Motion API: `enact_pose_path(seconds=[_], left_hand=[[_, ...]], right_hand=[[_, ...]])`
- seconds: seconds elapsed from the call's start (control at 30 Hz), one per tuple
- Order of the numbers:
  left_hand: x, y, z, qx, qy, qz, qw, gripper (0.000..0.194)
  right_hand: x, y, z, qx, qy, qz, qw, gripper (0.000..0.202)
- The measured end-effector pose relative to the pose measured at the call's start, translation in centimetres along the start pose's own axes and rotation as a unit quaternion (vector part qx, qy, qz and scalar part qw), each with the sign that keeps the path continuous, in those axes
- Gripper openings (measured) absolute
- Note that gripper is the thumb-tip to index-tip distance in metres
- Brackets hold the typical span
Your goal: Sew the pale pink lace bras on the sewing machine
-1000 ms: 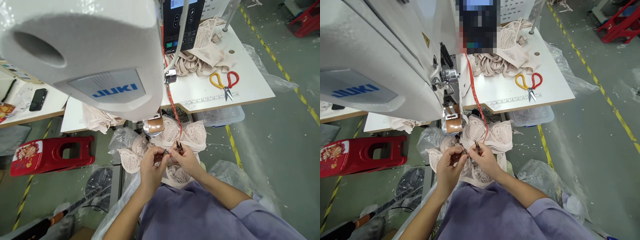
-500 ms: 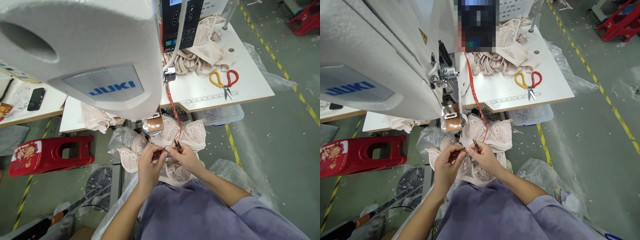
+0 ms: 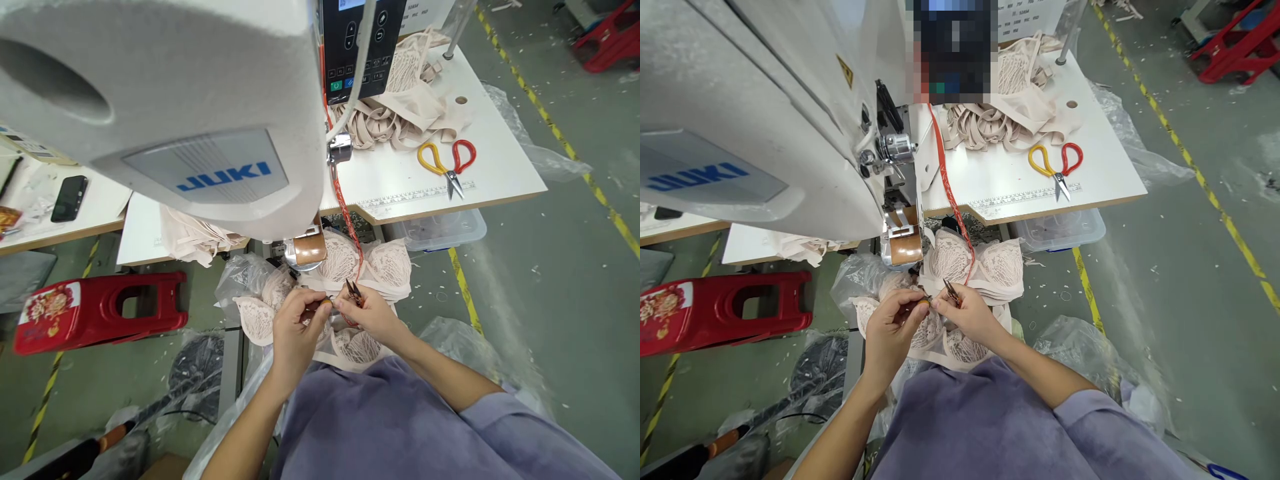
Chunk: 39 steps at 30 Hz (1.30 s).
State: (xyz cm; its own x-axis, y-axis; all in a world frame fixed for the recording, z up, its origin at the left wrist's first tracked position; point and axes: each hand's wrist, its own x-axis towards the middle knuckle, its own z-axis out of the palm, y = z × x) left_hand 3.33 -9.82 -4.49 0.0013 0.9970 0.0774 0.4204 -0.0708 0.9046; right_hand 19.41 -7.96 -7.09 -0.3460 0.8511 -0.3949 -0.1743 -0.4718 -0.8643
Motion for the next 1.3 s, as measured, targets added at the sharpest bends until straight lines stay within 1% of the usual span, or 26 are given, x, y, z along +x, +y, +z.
enact_pose_path(seconds=[0.37,0.5,0.6,0.67,0.73,0.8,0.83,0.9,0.97,1.03,1.07,1.1,1.13,1.2,1.23,1.3], left_hand=[[-0.1,-0.1,0.1,0.002,-0.002,0.016,1.0,0.009],[-0.1,0.0,0.0,0.004,-0.015,0.016,1.0,0.009],[0.0,0.0,0.1,-0.017,-0.033,0.001,0.999,0.008],[0.0,0.0,0.1,-0.049,-0.046,-0.024,0.997,0.008],[0.1,-0.2,0.0,-0.103,-0.056,-0.069,0.991,0.01],[0.2,-0.4,-0.1,-0.179,-0.072,-0.143,0.971,0.015],[0.3,-0.5,-0.1,-0.224,-0.083,-0.184,0.953,0.018],[0.6,-0.7,-0.2,-0.317,-0.107,-0.261,0.906,0.028],[1.1,-0.9,-0.1,-0.399,-0.125,-0.319,0.85,0.035],[1.8,-1.0,0.1,-0.459,-0.139,-0.37,0.796,0.037],[2.2,-1.1,0.2,-0.473,-0.147,-0.392,0.775,0.035],[2.6,-1.2,0.2,-0.479,-0.153,-0.409,0.761,0.033],[3.1,-1.3,0.3,-0.477,-0.156,-0.42,0.756,0.029],[4.0,-1.4,0.3,-0.463,-0.149,-0.417,0.768,0.02],[4.4,-1.5,0.3,-0.457,-0.141,-0.406,0.779,0.018],[5.2,-1.4,0.3,-0.451,-0.115,-0.374,0.802,0.018]], right_hand=[[0.1,0.2,-0.2,0.011,0.006,0.015,1.0,0.047],[0.4,0.6,-0.5,-0.019,0.03,-0.023,0.999,0.045],[0.8,0.9,-0.6,-0.018,0.047,-0.048,0.998,0.041],[1.0,1.0,-0.6,0.008,0.043,-0.039,0.998,0.041],[1.2,1.0,-0.6,0.049,0.032,-0.012,0.998,0.042],[1.2,0.9,-0.6,0.098,0.026,0.019,0.995,0.043],[1.3,0.8,-0.6,0.122,0.029,0.027,0.992,0.044],[1.4,0.9,-0.8,0.16,0.041,0.024,0.986,0.043],[1.5,1.2,-1.2,0.171,0.045,-0.002,0.984,0.042],[1.8,1.5,-1.8,0.128,0.018,-0.042,0.991,0.045],[2.0,1.6,-2.1,0.085,-0.009,-0.068,0.994,0.046],[2.4,1.5,-2.4,0.034,-0.038,-0.1,0.994,0.046],[2.7,1.4,-2.7,-0.021,-0.066,-0.134,0.989,0.043],[3.7,0.8,-3.0,-0.117,-0.098,-0.203,0.967,0.036],[4.2,0.4,-3.1,-0.155,-0.099,-0.234,0.955,0.034],[5.1,-0.3,-2.9,-0.204,-0.073,-0.284,0.934,0.034]])
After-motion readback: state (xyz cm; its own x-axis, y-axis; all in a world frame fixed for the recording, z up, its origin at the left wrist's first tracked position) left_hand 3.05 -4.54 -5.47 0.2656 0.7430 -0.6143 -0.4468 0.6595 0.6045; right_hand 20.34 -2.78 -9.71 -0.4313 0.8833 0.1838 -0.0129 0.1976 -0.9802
